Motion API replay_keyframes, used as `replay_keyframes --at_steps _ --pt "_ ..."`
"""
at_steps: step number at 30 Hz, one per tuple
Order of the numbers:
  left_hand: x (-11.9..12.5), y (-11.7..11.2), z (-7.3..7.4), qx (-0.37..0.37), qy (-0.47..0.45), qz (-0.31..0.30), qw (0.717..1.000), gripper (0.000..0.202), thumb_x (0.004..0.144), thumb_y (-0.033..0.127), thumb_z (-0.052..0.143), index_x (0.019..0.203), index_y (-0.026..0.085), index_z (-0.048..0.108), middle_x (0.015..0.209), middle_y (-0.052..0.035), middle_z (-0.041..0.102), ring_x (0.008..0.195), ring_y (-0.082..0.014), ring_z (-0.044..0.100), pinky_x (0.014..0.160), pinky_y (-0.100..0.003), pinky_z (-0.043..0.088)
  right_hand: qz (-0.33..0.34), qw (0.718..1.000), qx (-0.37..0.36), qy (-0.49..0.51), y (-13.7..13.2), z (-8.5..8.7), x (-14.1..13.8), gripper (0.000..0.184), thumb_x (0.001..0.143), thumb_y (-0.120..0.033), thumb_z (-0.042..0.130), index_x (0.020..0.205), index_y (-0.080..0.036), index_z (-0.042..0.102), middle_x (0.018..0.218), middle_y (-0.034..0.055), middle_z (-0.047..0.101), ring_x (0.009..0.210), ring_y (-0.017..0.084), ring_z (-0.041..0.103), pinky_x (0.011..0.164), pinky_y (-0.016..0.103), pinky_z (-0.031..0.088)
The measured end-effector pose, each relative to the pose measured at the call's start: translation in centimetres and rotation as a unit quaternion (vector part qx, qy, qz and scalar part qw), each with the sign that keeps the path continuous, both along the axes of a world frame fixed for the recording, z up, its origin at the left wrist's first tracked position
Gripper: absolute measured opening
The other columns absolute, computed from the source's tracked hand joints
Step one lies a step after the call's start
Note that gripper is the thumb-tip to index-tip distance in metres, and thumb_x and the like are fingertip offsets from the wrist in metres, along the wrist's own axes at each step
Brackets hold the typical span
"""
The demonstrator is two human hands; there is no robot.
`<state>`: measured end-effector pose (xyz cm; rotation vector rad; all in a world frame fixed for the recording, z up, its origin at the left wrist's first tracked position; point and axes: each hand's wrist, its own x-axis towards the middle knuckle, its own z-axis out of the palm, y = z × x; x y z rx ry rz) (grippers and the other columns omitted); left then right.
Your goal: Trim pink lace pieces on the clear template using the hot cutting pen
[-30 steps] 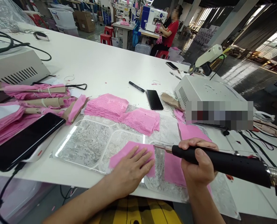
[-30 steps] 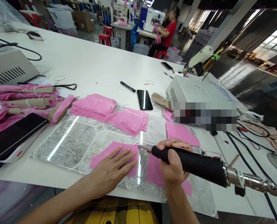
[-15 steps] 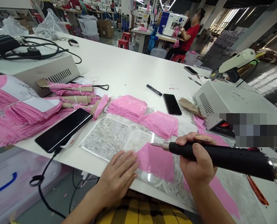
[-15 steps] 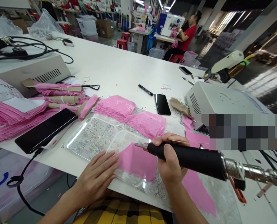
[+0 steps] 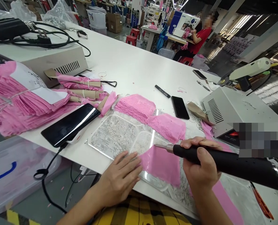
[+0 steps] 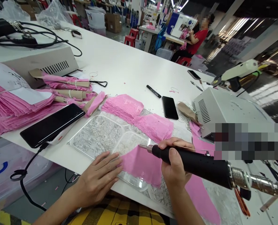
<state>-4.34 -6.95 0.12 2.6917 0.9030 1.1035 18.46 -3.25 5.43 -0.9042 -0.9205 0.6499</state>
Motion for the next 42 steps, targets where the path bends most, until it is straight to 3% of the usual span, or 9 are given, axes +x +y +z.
replay_keyframes --at_steps 8,14,33,42 --pt "0.0 0.0 -0.3 -0.005 -0.009 0.003 1.0 0.027 0.089 0.014 0.055 0.114 0.013 0.063 0.115 -0.0105 0.069 0.121 -0.0248 0.058 0.108 -0.044 0.043 -0.006 1.0 -0.001 0.005 -0.1 0.2 0.4 0.01 0.068 -0.019 0.062 0.077 -0.021 0.056 0.073 -0.0034 0.054 0.059 0.012 0.056 0.063 0.035 0.051" --pt "0.0 0.0 -0.3 0.001 -0.023 0.002 1.0 0.026 0.088 0.014 0.056 0.113 0.012 0.063 0.113 -0.0114 0.07 0.12 -0.0262 0.058 0.104 -0.045 0.046 0.03 0.998 -0.018 0.046 -0.5 -0.1 0.1 0.01 0.068 -0.021 0.062 0.075 -0.021 0.056 0.073 -0.0037 0.052 0.059 0.011 0.055 0.061 0.033 0.05" --pt "0.1 -0.1 -0.4 0.005 -0.024 0.009 1.0 0.027 0.088 0.015 0.055 0.114 0.013 0.062 0.111 -0.0123 0.07 0.121 -0.0273 0.057 0.102 -0.047 0.047 0.053 0.998 -0.022 0.024 -0.6 -0.4 -0.2 0.01 0.069 -0.02 0.064 0.075 -0.021 0.056 0.072 -0.003 0.054 0.058 0.012 0.056 0.059 0.033 0.05" --pt "-1.1 -0.6 -0.5 -0.017 -0.031 -0.03 0.999 0.034 0.086 0.01 0.055 0.12 0.012 0.057 0.118 -0.0138 0.068 0.129 -0.0276 0.051 0.105 -0.047 0.045 0.084 0.995 -0.025 0.039 -1.2 -0.2 -0.8 0.01 0.068 -0.02 0.062 0.078 -0.021 0.06 0.073 -0.0025 0.056 0.057 0.011 0.055 0.058 0.033 0.051"
